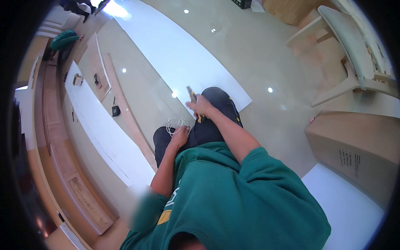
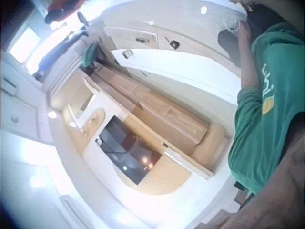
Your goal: The person kneels on the floor and uses a utility knife to trim a long white sheet of flooring material along the edge of the existing floor. They repeatedly score the material and peel away the excess strip to fit the sheet to the room's contour.
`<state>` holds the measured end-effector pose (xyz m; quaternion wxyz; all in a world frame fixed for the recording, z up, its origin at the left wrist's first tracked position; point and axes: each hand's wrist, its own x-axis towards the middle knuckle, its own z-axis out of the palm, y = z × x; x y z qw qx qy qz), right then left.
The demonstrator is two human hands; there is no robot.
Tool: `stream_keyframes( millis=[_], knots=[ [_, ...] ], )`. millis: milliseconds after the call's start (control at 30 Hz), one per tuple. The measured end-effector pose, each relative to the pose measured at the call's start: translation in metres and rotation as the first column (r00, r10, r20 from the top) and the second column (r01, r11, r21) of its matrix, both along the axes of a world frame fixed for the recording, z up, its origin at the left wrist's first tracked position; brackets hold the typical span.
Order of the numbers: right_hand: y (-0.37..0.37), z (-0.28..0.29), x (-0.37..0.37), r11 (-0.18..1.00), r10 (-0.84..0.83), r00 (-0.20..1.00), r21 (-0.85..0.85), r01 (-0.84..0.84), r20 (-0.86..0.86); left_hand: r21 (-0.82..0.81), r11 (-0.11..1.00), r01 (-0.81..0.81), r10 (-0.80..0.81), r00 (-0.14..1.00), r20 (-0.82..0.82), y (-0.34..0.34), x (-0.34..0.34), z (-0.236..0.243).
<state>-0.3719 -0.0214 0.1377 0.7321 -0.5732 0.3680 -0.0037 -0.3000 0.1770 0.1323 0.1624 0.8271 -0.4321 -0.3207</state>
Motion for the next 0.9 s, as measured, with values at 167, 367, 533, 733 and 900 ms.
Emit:
stream_keyframes(
  millis=[167, 367, 533, 733, 900],
  knots=[
    [0.072, 0.040, -0.017, 0.957, 0.274, 0.957, -0.124, -0.261, 0.096, -0.101, 0.993, 0.056, -0.053, 0.998, 0.030, 0.013, -0.022, 0.047],
    [0.064, 0.038, -0.020, 0.985, 0.171, 0.976, -0.063, -0.163, 0.135, -0.337, 0.930, -0.145, 0.176, 0.983, 0.061, 0.052, -0.060, 0.095],
    [0.052, 0.028, -0.014, 0.976, -0.168, 0.985, -0.130, 0.173, 0.049, -0.473, 0.755, -0.455, 0.544, 0.837, 0.063, 0.096, -0.070, 0.100],
    [0.061, 0.020, -0.008, 0.928, 0.076, 0.995, -0.360, -0.095, -0.067, -0.254, 0.763, -0.595, 0.646, 0.715, 0.266, 0.120, -0.033, 0.066],
    [0.065, 0.006, 0.005, 0.959, 0.035, 0.992, -0.275, -0.067, -0.121, -0.055, 0.689, -0.723, 0.711, 0.661, 0.240, 0.108, 0.014, 0.012]
  ],
)
